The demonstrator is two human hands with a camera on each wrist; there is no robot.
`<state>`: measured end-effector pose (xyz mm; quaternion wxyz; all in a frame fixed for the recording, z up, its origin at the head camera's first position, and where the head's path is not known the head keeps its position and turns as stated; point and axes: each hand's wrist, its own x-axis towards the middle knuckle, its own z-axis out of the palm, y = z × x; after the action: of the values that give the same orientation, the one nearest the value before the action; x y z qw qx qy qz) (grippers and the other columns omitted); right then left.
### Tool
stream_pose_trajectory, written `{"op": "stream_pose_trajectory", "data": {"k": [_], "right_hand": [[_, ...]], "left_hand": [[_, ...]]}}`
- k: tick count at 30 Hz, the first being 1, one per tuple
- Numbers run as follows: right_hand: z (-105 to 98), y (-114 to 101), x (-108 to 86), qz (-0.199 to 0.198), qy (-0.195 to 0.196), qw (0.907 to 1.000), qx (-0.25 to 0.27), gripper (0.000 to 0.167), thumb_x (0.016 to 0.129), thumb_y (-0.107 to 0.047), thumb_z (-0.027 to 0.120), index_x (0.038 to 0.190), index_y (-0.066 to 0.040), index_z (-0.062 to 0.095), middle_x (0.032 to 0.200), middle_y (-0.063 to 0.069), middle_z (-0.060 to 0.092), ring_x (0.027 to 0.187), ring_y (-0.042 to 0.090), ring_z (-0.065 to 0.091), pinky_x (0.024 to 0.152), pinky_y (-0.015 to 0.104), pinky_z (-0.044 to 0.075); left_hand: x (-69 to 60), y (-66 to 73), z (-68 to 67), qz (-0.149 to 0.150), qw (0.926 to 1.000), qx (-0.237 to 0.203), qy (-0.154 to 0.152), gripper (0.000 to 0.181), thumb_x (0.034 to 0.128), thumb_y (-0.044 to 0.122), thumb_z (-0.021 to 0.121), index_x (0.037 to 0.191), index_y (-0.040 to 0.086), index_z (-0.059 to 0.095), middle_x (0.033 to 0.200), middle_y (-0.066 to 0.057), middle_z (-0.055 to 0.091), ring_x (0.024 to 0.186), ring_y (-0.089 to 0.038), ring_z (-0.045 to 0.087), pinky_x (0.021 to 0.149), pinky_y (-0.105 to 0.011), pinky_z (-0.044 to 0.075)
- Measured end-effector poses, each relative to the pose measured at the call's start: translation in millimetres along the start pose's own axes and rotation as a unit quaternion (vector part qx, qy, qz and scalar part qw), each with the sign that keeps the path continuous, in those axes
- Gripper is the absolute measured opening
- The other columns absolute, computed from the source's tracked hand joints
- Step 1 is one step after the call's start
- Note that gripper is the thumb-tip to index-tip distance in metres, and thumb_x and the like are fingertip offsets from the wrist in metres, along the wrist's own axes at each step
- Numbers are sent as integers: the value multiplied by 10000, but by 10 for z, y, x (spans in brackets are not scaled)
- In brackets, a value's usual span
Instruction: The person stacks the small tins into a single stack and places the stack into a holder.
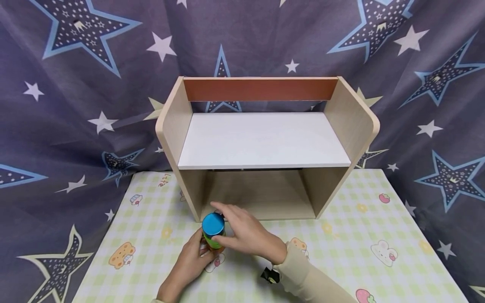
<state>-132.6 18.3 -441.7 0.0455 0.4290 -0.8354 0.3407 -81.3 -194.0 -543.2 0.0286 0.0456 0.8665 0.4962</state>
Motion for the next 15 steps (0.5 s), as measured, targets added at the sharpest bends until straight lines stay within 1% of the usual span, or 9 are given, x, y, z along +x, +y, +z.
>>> {"op": "stream_pose_trajectory", "data": {"k": [5,11,15], "right_hand": [[33,3,8,14,-56,10000,-64,814,914,-384,747,1566,-184,303,1389,20,541,1215,139,550,1015,403,484],[51,-4,26,13,-124,9999,-91,822,911,-387,751,1567,-182,301,1396,23,538,1244,155,538,1034,420,472],[58,-2,33,12,-154,9998,-100,825,912,-390,749,1569,-181,297,1407,23,530,1258,154,529,1043,424,465]], "left_hand": [[-9,-5,-3,-58,9999,-100,-64,620,879,225,810,1406,273,488,1316,12,565,1162,-177,596,919,-341,554],[-18,-15,-3,-23,9995,-275,-163,579,904,173,779,1399,202,480,1286,-41,558,1168,-222,599,913,-322,554],[-17,-13,-8,-28,9994,-297,-201,591,905,172,778,1409,188,470,1290,-55,551,1173,-229,595,914,-317,553]]}}
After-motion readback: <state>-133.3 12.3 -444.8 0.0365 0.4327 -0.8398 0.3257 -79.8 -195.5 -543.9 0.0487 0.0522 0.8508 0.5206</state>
